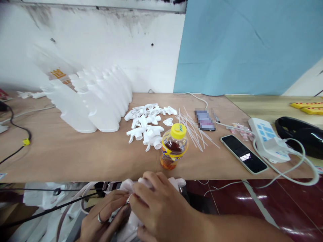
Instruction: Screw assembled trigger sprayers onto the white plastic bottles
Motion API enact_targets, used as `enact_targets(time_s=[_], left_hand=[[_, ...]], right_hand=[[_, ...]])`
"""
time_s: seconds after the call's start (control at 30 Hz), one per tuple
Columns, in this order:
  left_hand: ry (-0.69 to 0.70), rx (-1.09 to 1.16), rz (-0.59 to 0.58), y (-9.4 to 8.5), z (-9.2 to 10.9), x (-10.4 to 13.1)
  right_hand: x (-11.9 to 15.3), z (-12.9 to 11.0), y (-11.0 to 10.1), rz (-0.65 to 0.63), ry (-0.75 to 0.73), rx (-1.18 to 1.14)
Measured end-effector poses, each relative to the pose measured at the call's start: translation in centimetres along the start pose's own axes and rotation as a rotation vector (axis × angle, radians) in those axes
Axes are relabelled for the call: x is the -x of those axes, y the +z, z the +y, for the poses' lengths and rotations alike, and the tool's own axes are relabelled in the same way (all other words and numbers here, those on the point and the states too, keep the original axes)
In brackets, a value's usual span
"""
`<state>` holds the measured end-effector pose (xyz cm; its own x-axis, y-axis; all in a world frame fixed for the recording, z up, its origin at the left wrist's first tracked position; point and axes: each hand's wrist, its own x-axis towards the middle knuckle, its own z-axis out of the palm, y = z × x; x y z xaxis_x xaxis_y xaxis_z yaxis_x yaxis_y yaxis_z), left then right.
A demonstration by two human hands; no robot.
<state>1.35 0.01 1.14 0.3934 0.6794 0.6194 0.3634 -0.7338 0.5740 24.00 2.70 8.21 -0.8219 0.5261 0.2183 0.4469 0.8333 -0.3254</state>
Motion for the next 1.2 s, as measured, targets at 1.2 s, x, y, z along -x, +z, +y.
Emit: enact_targets(time_s=[1.2], left_hand=[[-0.172,0.461,-0.111,0.4,-1.6,0.2]], right_hand=[[-3.8,3.4,-1.1,-0.123,0.210,-0.687]])
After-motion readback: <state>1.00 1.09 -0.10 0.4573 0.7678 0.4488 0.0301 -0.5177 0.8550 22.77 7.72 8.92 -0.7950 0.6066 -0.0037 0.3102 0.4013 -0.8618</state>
